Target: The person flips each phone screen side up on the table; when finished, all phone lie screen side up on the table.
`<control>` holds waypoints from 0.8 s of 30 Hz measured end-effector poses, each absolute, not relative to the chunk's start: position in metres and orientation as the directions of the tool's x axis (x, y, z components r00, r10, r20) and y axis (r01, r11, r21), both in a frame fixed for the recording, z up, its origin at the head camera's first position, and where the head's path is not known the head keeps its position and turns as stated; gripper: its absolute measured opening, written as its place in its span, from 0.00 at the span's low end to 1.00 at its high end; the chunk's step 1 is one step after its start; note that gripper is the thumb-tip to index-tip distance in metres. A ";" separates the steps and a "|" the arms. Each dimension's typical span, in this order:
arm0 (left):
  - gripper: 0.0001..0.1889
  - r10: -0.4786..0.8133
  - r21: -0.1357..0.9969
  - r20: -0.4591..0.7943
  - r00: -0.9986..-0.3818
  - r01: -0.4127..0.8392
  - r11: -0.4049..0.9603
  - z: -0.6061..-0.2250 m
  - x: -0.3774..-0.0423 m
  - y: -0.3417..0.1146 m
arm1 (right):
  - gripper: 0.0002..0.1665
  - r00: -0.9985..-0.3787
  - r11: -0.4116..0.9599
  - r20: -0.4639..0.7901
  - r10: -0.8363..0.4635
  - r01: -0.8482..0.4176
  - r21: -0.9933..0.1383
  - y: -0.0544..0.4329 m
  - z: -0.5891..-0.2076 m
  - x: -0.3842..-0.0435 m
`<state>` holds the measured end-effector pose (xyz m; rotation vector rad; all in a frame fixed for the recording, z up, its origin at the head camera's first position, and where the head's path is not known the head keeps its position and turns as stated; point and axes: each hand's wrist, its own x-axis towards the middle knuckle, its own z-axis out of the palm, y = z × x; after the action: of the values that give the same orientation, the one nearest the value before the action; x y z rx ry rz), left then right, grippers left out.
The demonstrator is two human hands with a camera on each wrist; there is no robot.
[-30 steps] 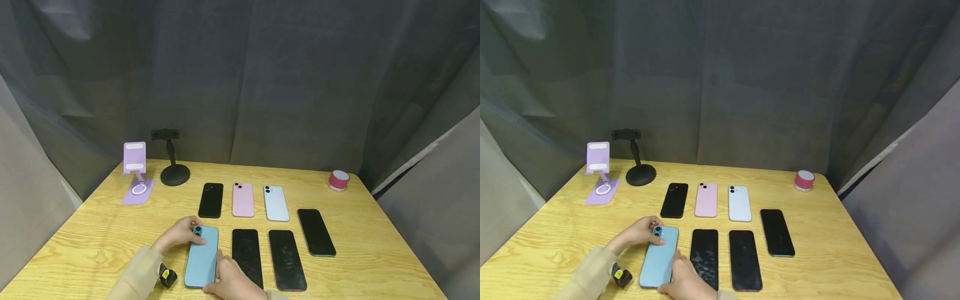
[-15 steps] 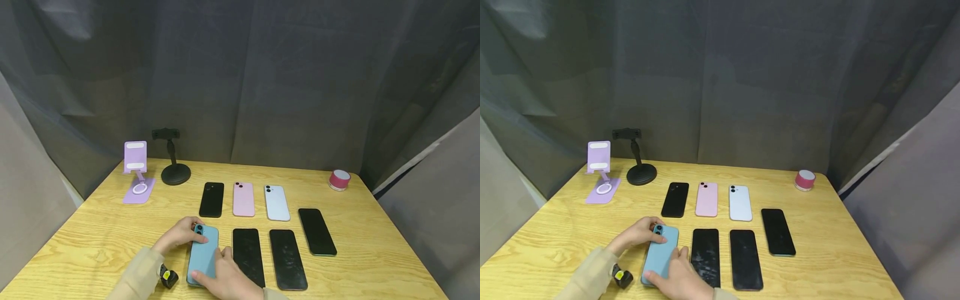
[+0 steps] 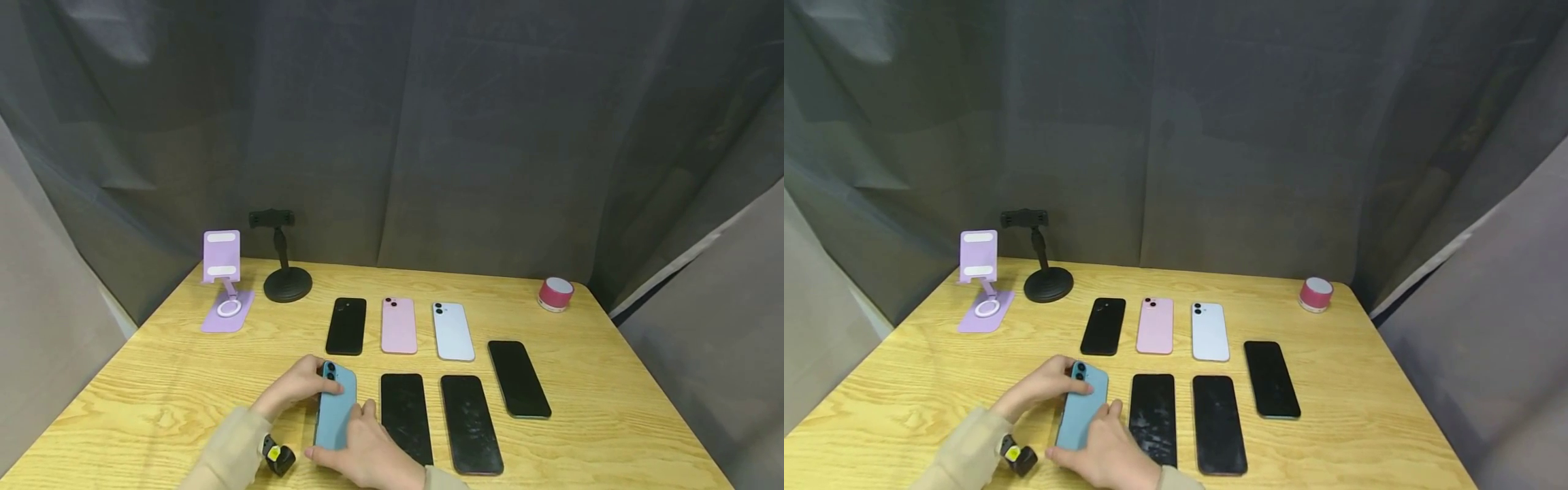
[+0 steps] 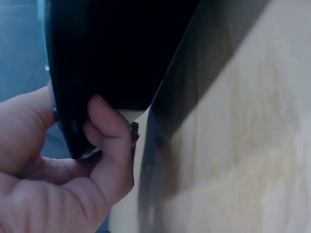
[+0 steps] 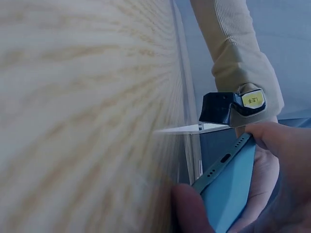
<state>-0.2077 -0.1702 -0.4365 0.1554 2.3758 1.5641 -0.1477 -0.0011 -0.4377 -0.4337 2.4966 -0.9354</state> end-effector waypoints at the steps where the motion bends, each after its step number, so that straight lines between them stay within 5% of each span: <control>1: 0.10 0.253 0.918 -0.193 -0.948 -0.083 0.388 -0.438 -0.208 -0.171 | 0.68 -0.854 0.721 -0.290 -0.432 -0.134 -0.680 -0.001 -0.438 -0.148; 10: 0.17 0.310 0.947 -0.211 -0.927 -0.116 0.299 -0.446 -0.210 -0.173 | 0.68 -0.847 0.712 -0.301 -0.437 -0.122 -0.691 0.000 -0.440 -0.148; 18: 0.37 0.377 0.971 -0.219 -0.900 -0.161 0.179 -0.444 -0.210 -0.175 | 0.65 -0.833 0.674 -0.296 -0.467 -0.119 -0.729 0.000 -0.442 -0.146; 24: 0.26 0.395 0.976 -0.204 -0.895 -0.156 0.152 -0.443 -0.209 -0.174 | 0.63 -0.816 0.636 -0.305 -0.492 -0.098 -0.766 0.000 -0.442 -0.143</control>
<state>-0.2089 -0.1741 -0.4427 0.2285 2.0217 1.7928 -0.1430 -0.0004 -0.4418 -0.4616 2.3626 -1.0651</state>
